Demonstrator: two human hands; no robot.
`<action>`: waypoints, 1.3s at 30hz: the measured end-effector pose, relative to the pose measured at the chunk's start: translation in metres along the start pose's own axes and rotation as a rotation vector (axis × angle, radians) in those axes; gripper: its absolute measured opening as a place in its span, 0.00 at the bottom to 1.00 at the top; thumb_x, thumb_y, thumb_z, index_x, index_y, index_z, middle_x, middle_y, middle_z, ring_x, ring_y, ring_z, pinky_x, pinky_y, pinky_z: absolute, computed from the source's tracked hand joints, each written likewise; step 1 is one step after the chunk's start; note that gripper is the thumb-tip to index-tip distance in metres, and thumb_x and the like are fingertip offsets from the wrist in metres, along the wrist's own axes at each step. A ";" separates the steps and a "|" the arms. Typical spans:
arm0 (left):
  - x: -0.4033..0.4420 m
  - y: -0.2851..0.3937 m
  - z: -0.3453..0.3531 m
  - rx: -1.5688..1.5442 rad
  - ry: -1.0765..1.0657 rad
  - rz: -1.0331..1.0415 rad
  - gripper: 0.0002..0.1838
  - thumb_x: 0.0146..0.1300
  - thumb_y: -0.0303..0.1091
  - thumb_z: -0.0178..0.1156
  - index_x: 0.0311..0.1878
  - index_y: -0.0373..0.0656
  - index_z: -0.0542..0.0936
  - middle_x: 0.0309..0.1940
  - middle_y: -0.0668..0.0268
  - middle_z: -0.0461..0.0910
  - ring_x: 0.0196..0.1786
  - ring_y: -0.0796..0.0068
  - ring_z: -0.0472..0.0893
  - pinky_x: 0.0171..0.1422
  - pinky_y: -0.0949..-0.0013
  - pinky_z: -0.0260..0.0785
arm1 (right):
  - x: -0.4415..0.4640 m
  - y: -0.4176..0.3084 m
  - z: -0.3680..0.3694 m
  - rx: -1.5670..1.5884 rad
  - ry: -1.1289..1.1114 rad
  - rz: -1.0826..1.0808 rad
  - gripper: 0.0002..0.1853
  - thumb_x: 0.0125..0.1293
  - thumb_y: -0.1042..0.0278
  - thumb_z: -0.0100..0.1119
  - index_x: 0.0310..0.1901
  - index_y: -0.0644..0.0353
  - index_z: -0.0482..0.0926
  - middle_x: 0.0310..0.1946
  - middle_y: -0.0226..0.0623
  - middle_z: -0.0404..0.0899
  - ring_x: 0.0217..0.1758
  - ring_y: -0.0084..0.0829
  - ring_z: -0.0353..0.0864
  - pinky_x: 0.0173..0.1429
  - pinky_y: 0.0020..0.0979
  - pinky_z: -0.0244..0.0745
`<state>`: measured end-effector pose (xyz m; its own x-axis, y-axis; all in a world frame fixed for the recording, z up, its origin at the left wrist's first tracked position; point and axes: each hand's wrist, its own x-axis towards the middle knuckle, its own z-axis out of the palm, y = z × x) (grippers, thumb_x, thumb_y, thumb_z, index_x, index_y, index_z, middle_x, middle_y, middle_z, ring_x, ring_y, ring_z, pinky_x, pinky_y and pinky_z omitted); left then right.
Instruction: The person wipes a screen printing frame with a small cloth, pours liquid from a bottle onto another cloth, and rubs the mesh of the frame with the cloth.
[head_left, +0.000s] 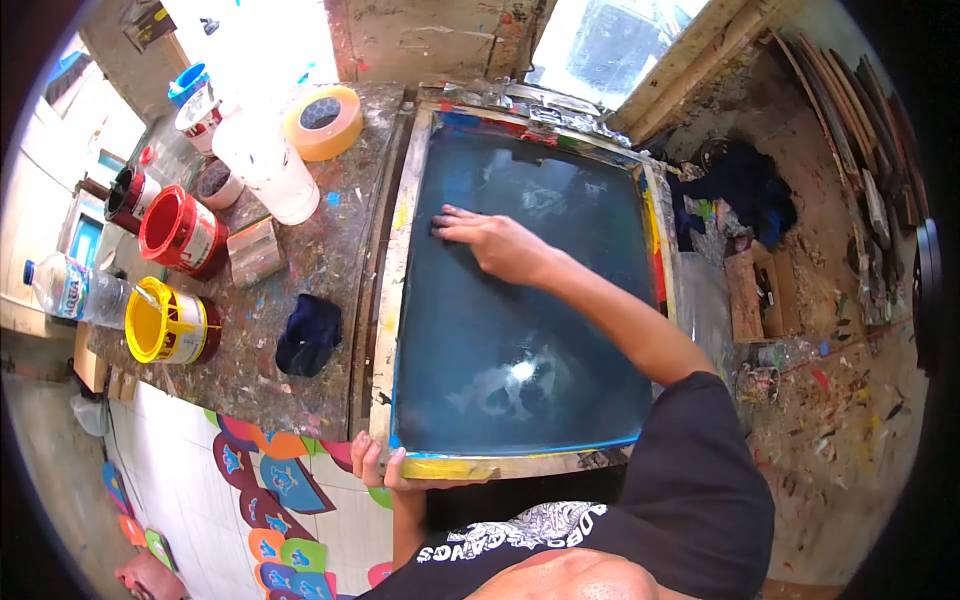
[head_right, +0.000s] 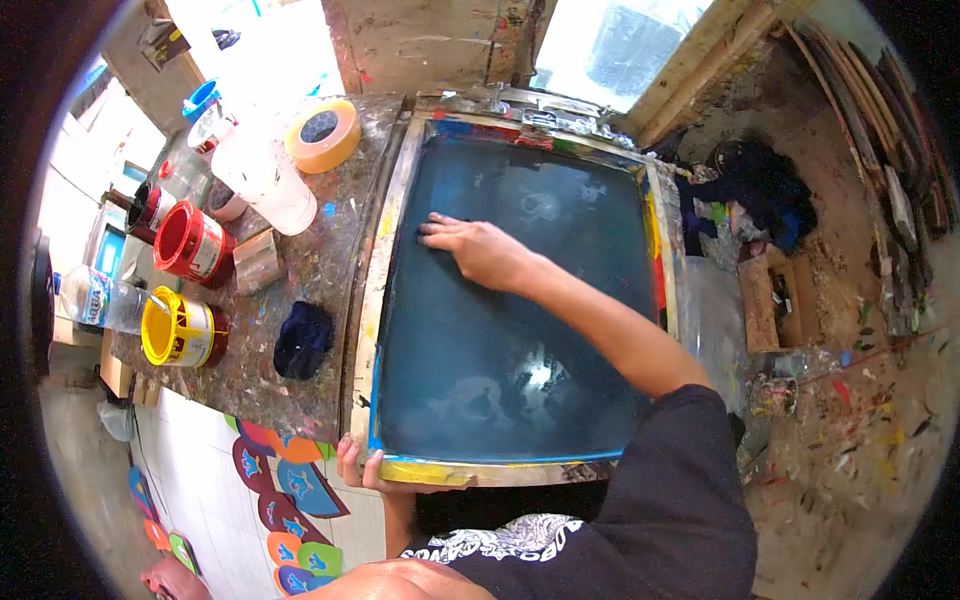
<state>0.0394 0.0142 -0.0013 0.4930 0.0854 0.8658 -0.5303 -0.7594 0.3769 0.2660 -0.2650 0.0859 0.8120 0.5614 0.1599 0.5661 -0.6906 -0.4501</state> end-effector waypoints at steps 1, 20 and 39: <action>-0.003 -0.001 0.001 0.021 0.015 0.002 0.40 0.59 0.77 0.54 0.50 0.45 0.67 0.54 0.56 0.64 0.63 0.49 0.68 0.66 0.44 0.70 | 0.006 0.015 -0.001 -0.078 -0.001 -0.022 0.28 0.56 0.86 0.49 0.60 0.61 0.80 0.66 0.49 0.75 0.74 0.43 0.70 0.78 0.41 0.64; 0.002 0.002 0.000 0.052 0.001 0.031 0.47 0.52 0.85 0.52 0.47 0.43 0.68 0.53 0.53 0.65 0.61 0.48 0.71 0.65 0.43 0.71 | -0.072 -0.071 0.015 -0.143 -0.094 -0.647 0.12 0.64 0.75 0.55 0.48 0.55 0.80 0.60 0.33 0.81 0.69 0.33 0.77 0.65 0.33 0.82; 0.004 0.000 -0.004 0.012 -0.036 0.037 0.54 0.45 0.89 0.54 0.51 0.43 0.68 0.57 0.52 0.64 0.65 0.48 0.68 0.69 0.42 0.64 | -0.085 -0.001 -0.033 -0.186 0.065 -0.071 0.19 0.55 0.85 0.54 0.48 0.60 0.82 0.60 0.41 0.80 0.68 0.42 0.77 0.71 0.36 0.75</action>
<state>0.0384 0.0165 0.0031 0.4978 0.0336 0.8666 -0.5406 -0.7693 0.3404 0.2010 -0.3274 0.1017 0.7731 0.5855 0.2441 0.6340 -0.7259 -0.2666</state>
